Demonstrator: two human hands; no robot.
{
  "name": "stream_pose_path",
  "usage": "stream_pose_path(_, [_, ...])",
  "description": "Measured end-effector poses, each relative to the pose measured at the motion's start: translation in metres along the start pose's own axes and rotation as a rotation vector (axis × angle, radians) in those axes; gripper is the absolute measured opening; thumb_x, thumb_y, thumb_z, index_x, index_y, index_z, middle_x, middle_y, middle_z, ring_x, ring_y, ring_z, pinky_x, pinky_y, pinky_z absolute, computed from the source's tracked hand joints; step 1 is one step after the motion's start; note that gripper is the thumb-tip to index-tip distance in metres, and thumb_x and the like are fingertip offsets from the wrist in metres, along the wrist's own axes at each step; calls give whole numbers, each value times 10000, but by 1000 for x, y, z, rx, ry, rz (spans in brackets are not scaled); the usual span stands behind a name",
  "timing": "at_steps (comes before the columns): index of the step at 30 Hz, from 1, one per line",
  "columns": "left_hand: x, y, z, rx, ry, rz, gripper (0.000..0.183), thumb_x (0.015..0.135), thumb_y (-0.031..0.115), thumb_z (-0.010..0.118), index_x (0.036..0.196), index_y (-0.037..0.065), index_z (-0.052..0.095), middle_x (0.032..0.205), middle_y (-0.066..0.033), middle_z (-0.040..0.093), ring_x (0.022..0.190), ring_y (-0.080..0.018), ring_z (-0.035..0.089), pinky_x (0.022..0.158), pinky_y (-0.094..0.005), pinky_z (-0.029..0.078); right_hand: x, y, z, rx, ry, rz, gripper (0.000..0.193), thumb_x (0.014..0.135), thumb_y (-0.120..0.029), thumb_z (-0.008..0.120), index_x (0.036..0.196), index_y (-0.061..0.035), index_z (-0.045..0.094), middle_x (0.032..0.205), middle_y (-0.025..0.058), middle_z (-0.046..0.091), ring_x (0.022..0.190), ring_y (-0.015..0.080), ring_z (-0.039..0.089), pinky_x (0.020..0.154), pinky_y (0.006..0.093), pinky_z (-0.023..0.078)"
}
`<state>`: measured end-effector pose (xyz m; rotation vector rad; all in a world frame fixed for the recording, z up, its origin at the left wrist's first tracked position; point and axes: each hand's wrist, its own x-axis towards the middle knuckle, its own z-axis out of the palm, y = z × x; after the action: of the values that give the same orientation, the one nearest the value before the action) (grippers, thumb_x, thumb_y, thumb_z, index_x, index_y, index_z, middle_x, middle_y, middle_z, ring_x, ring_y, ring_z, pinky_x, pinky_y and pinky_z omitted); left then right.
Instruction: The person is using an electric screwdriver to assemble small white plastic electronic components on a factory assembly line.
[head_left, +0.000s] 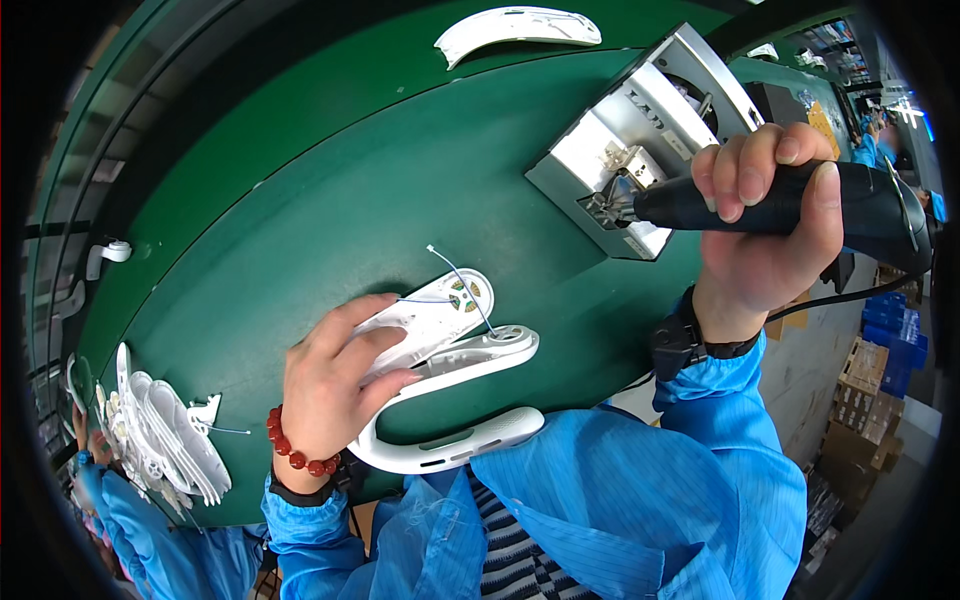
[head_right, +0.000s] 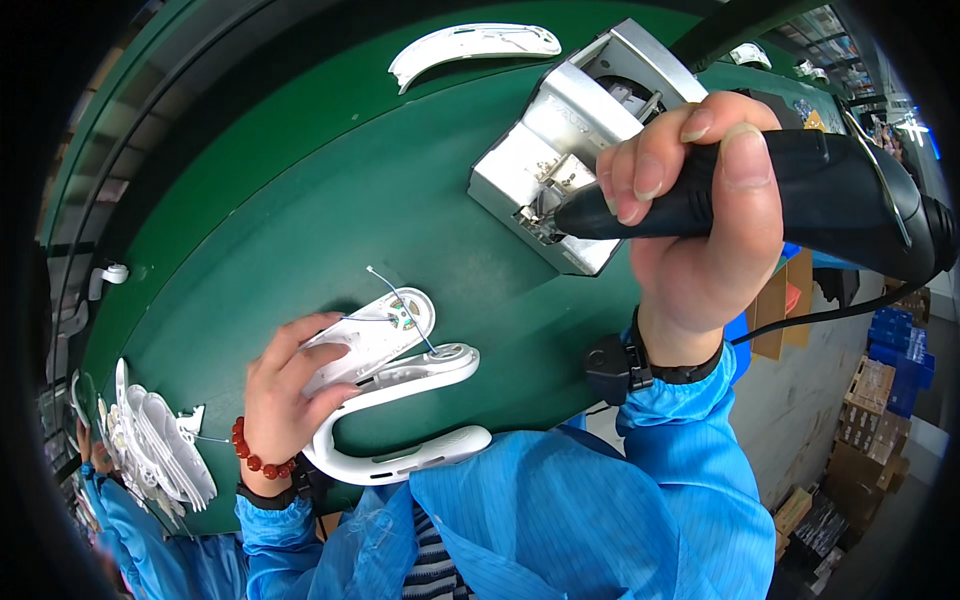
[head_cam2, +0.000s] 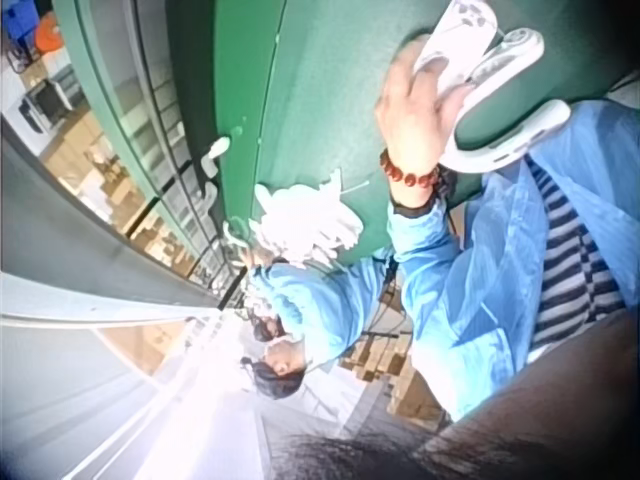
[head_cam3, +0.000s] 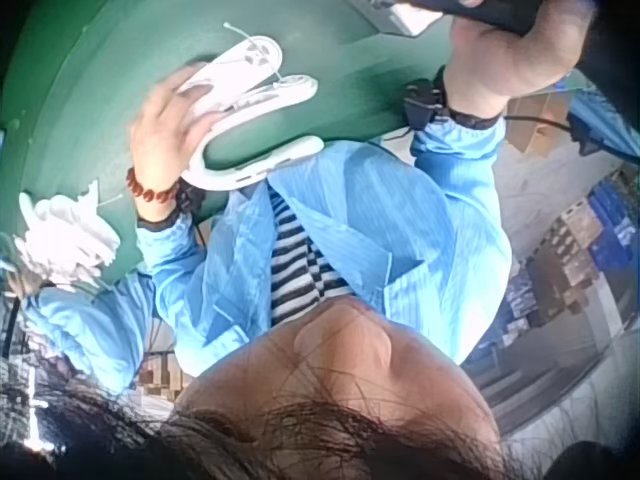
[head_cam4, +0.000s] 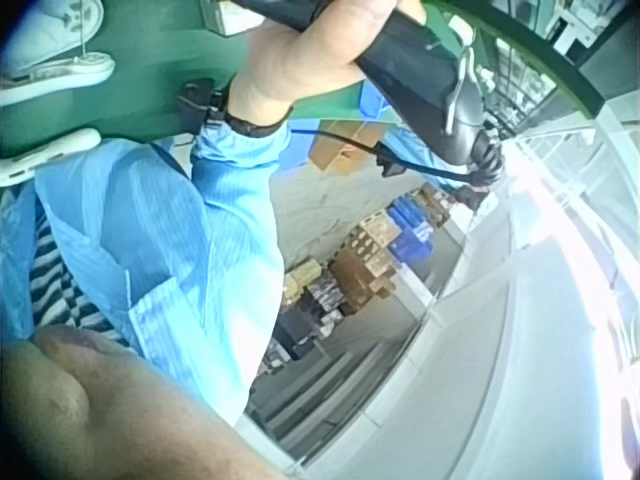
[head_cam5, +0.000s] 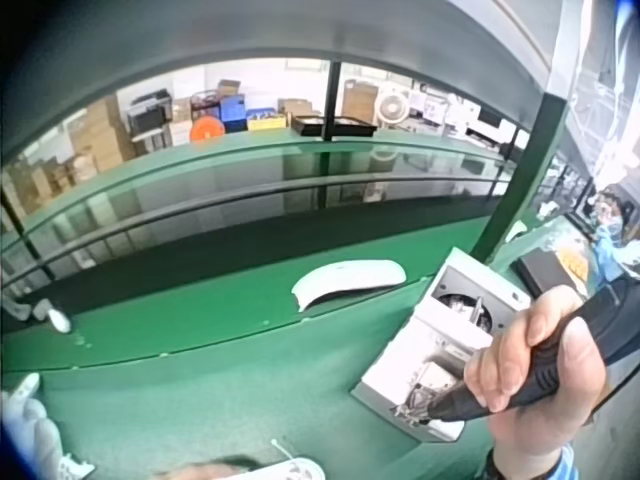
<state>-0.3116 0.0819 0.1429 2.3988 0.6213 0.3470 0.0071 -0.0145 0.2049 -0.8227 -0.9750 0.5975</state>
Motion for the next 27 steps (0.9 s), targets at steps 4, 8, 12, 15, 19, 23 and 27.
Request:
stream_pose_path(4, [5, 17, -8, 8, 10, -87, 357, 652, 193, 783, 976, 84, 679, 1119, -78, 620, 934, -281, 625, 733, -375, 529, 2, 2, 3, 48, -54, 9, 271, 988, -315, 366, 1019, -74, 487, 739, 66, 533, 583, 148, 483, 611, 327, 414])
stream_pose_path(8, [28, 28, -14, 212, 201, -2, 380, 652, 148, 769, 1020, 92, 688, 937, -57, 593, 814, -253, 572, 677, -366, 467, 12, -13, 27, 202, -159, 112, 289, 944, -359, 441, 992, -80, 499, 745, 8, 488, 575, 88, 451, 631, 289, 364])
stream_pose_path(12, [32, 42, 1, -69, 375, -47, 416, 628, 34, 804, 1029, 61, 697, 851, -78, 534, 773, -233, 536, 649, -326, 447, 16, -7, 73, 313, -340, 201, 288, 921, -363, 448, 1000, -87, 470, 762, 7, 513, 580, 92, 490, 620, 283, 372])
stream_pose_path(15, [29, 36, 16, -163, 430, -42, 397, 619, 47, 815, 998, 66, 700, 852, -66, 543, 766, -230, 540, 661, -330, 441, 13, 10, 84, 361, -407, 148, 288, 916, -361, 443, 1004, -88, 461, 765, 11, 525, 582, 100, 501, 607, 288, 377])
stream_pose_path(19, [26, 25, 21, -105, 503, 6, 238, 651, 129, 797, 861, 102, 687, 804, -2, 570, 719, -187, 551, 628, -327, 355, 9, 18, 99, 381, -414, 215, 281, 927, -365, 428, 997, -94, 452, 768, 21, 527, 584, 121, 503, 610, 306, 380])
stream_pose_path(23, [23, 21, 19, -119, 534, 16, 173, 663, 127, 790, 801, 100, 691, 757, 5, 566, 693, -181, 551, 613, -328, 349, 8, 22, 105, 393, -431, 229, 292, 938, -372, 417, 1015, -92, 454, 773, 33, 528, 594, 132, 508, 612, 315, 377])
stream_pose_path(27, [21, 19, 18, -140, 519, -20, 130, 675, 123, 783, 771, 100, 699, 728, 4, 561, 672, -176, 549, 588, -330, 347, 9, 24, 107, 375, -465, 220, 292, 945, -373, 420, 1017, -92, 455, 778, 37, 533, 601, 133, 515, 610, 310, 377])
